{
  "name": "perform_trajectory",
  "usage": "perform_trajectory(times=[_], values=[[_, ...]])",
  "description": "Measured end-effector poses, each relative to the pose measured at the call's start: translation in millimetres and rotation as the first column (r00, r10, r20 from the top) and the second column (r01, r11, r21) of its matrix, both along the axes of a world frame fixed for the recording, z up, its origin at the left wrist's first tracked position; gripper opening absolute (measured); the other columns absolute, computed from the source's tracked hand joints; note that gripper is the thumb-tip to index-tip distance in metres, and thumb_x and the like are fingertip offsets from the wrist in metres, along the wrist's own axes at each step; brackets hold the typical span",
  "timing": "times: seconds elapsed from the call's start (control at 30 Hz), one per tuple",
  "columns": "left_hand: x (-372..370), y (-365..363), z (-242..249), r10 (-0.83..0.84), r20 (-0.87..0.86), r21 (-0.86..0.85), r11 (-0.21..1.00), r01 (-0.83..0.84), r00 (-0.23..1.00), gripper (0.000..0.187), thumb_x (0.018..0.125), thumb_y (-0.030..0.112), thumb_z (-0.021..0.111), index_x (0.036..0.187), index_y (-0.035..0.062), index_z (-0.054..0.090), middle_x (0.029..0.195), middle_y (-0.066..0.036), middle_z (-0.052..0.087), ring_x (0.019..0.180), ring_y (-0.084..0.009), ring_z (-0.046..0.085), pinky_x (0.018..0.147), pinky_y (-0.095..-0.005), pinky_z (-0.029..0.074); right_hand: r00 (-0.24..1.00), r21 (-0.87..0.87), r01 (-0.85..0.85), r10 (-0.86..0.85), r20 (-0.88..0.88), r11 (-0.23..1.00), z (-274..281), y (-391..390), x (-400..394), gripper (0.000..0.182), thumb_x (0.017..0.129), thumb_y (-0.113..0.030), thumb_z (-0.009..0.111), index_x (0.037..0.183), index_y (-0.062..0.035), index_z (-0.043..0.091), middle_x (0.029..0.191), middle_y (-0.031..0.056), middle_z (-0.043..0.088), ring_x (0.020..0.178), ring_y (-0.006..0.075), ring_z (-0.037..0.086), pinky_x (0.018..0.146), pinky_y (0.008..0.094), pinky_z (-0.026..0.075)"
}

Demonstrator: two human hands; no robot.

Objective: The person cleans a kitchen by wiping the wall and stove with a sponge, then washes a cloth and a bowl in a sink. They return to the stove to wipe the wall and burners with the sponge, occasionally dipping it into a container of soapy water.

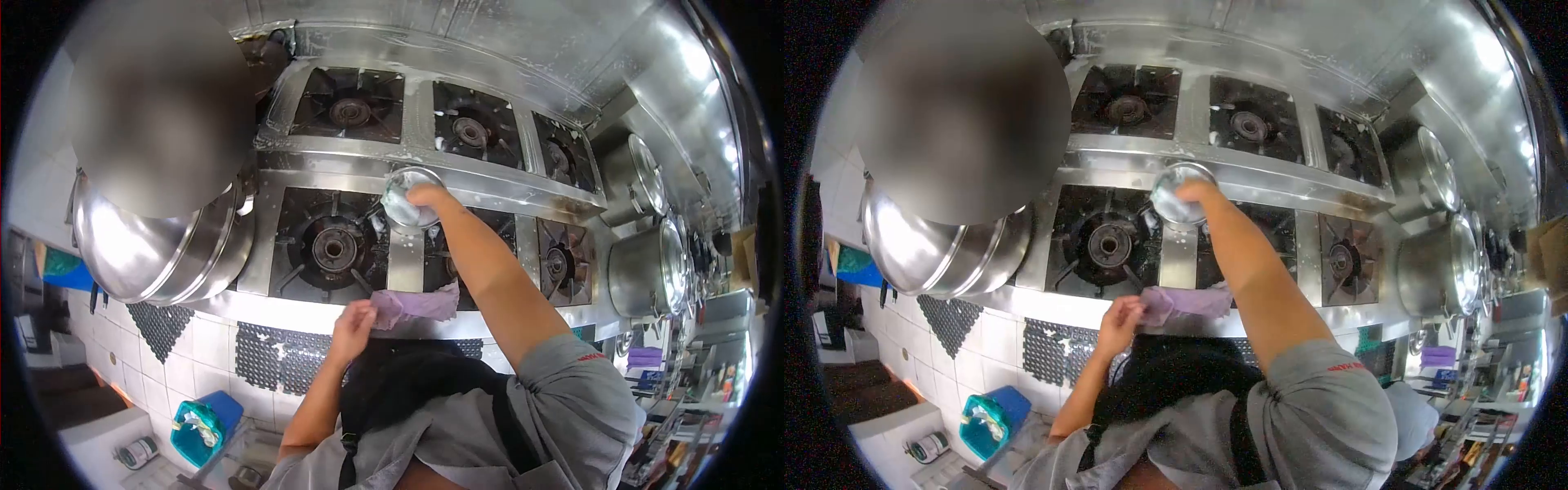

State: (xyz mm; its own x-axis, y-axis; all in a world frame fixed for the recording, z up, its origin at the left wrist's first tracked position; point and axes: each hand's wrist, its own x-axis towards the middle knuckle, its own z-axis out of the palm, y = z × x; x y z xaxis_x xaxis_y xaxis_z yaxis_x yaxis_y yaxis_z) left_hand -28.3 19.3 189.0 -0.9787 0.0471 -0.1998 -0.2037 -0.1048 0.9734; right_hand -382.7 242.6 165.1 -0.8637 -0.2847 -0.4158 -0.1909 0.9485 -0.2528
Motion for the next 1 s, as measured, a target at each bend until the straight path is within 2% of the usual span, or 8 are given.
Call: perform_trajectory(times=[0.1,0.2,0.4,0.6,0.67,0.7,0.87,1.0], values=[[3,-34,-6,0.079,0.018,0.021,0.997,-0.08,0.997,0.023,0.095,0.007,0.058,0.116,-0.0004,0.053,0.098,-0.007,0.066,0.088,-0.0116,0.061,0.081,-0.0247,0.049,0.979,0.098,-0.029,0.009,0.205,0.995,37,-15,2,0.041,0.08,-0.031,0.058,0.107,-0.0027,0.07,0.114,0.0197,0.065,0.109,0.0307,0.062,0.092,0.0383,0.048],[5,-58,-7,0.142,0.015,0.024,0.99,-0.142,0.99,0.021,0.095,0.008,0.058,0.114,-0.0012,0.055,0.095,-0.006,0.066,0.088,-0.011,0.061,0.08,-0.0245,0.049,0.996,0.126,0.081,-0.083,0.015,0.989,13,-16,2,0.038,0.075,-0.026,0.062,0.101,0.0002,0.071,0.109,0.0206,0.066,0.105,0.032,0.064,0.09,0.039,0.049],[15,-77,-4,0.24,0.071,0.086,0.966,-0.246,0.968,0.018,0.095,0.009,0.058,0.11,-0.0015,0.056,0.092,-0.006,0.065,0.087,-0.0107,0.062,0.079,-0.0243,0.049,0.998,0.25,0.022,-0.035,0.049,0.968,37,-21,1,0.031,0.073,-0.021,0.061,0.092,0.0007,0.073,0.103,0.0227,0.067,0.099,0.0346,0.065,0.088,0.0394,0.05],[40,-84,0,0.288,0.078,0.045,0.956,-0.291,0.955,0.016,0.095,0.008,0.057,0.108,-0.0012,0.056,0.091,-0.007,0.066,0.086,-0.0111,0.062,0.077,-0.0246,0.049,0.974,0.237,-0.18,0.206,-0.09,0.955,37,-16,-5,0.037,0.08,-0.03,0.058,0.095,0.0007,0.072,0.108,0.0237,0.065,0.103,0.0354,0.063,0.09,0.0401,0.049],[55,-86,-6,0.329,0.073,0.018,0.944,-0.331,0.942,0.015,0.095,0.009,0.057,0.107,-0.001,0.057,0.091,-0.007,0.066,0.086,-0.0107,0.062,0.077,-0.0247,0.049,0.99,0.014,-0.001,0.003,-0.142,1.0,-17,-3,-30,0.048,0.088,-0.042,0.051,0.102,0.0002,0.07,0.115,0.0243,0.063,0.106,0.0372,0.062,0.093,0.0425,0.046],[65,-88,-11,0.329,0.069,-0.069,0.943,-0.325,0.942,0.016,0.095,0.011,0.058,0.106,-0.0003,0.058,0.091,-0.007,0.066,0.085,-0.0104,0.062,0.076,-0.0248,0.049,0.998,0.123,-0.041,0.035,0.05,0.992,42,-18,-6,0.058,0.092,-0.05,0.044,0.108,0.0,0.067,0.119,0.0242,0.061,0.109,0.0378,0.06,0.096,0.0439,0.045],[158,-93,-17,0.571,0.233,-0.507,0.762,-0.403,0.787,0.032,0.094,0.029,0.058,0.105,-0.0005,0.06,0.087,-0.014,0.068,0.083,-0.0238,0.066,0.073,-0.0366,0.052,0.964,0.196,-0.257,0.265,-0.011,0.946,-33,7,-27,0.051,0.078,-0.021,0.057,0.127,-0.0077,0.059,0.129,0.0193,0.057,0.121,0.0316,0.055,0.103,0.039,0.041],[312,-79,-124,0.787,0.174,-0.716,0.513,-0.473,0.592,0.037,0.087,0.034,0.06,0.096,-0.0018,0.064,0.088,-0.019,0.069,0.081,-0.0328,0.068,0.075,-0.0413,0.052,0.958,0.135,-0.258,0.271,-0.093,0.957,-64,9,-42,0.038,0.075,-0.015,0.06,0.11,-0.0021,0.067,0.121,0.021,0.061,0.114,0.0348,0.058,0.098,0.0412,0.045]])
